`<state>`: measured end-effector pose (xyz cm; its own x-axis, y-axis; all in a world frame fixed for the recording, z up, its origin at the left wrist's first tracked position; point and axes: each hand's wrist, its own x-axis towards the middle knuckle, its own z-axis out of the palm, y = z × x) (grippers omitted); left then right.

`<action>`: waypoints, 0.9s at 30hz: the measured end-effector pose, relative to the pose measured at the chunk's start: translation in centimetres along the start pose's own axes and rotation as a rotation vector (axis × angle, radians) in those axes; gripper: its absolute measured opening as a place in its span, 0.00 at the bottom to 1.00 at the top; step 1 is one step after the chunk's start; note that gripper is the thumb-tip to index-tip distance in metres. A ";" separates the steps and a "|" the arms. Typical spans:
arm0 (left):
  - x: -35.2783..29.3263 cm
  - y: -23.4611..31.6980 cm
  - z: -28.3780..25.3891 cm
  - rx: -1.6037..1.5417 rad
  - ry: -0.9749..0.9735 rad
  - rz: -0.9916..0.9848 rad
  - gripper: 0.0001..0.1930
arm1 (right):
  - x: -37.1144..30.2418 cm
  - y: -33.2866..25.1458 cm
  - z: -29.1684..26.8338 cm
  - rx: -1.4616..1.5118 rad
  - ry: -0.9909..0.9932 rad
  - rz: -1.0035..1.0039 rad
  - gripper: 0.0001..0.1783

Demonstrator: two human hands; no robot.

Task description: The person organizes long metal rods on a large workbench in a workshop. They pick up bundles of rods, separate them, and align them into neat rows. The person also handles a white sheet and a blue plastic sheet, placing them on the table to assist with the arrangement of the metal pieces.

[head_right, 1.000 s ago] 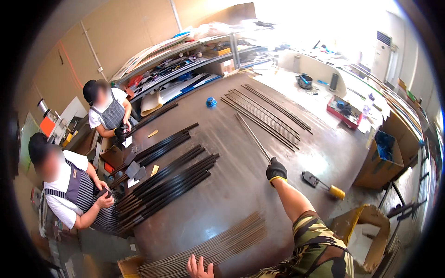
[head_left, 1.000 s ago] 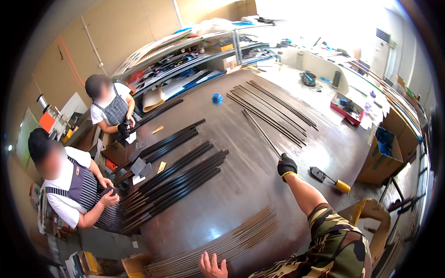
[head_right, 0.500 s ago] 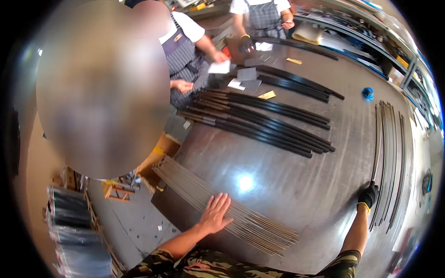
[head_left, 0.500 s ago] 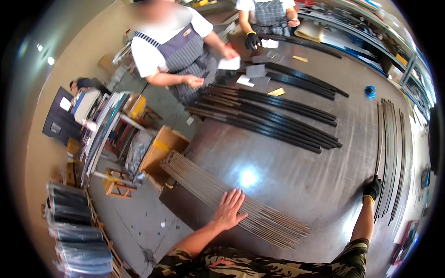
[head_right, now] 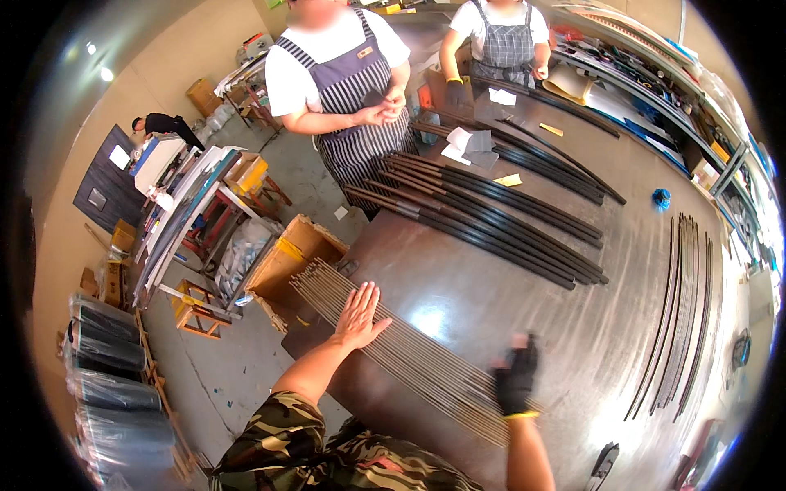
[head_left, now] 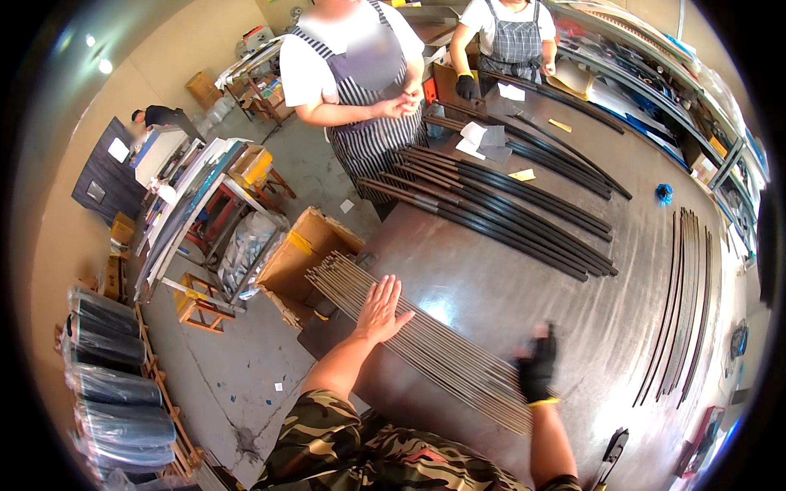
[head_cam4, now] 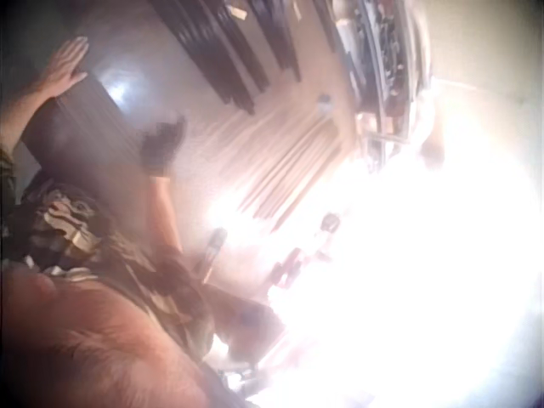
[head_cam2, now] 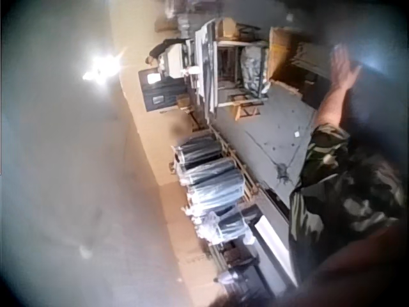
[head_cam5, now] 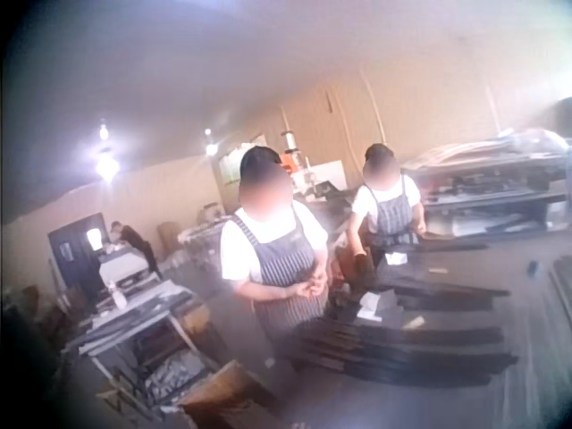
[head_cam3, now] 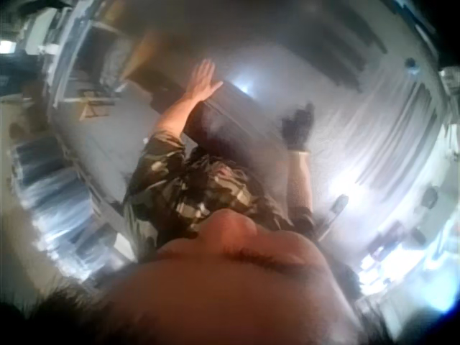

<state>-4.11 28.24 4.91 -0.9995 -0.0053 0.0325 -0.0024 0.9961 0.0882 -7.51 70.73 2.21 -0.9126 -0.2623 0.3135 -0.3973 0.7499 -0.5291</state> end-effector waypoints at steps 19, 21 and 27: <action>1.4 -4.6 -0.7 -0.312 -0.054 0.228 0.48 | 3.0 -21.7 11.6 -0.322 -0.269 -0.032 0.54; 1.4 -7.5 0.1 -0.227 -0.078 0.303 0.48 | 2.6 -22.8 12.2 -0.344 -0.230 0.067 0.52; 2.4 -8.7 -0.4 -0.140 -0.123 0.331 0.49 | 4.0 -23.8 13.2 -0.372 -0.212 0.162 0.52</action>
<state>-6.43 19.51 4.64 -0.9418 0.3342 -0.0367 0.3177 0.9203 0.2282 -3.02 43.85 5.62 -0.9750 -0.2134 0.0618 -0.2219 0.9483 -0.2269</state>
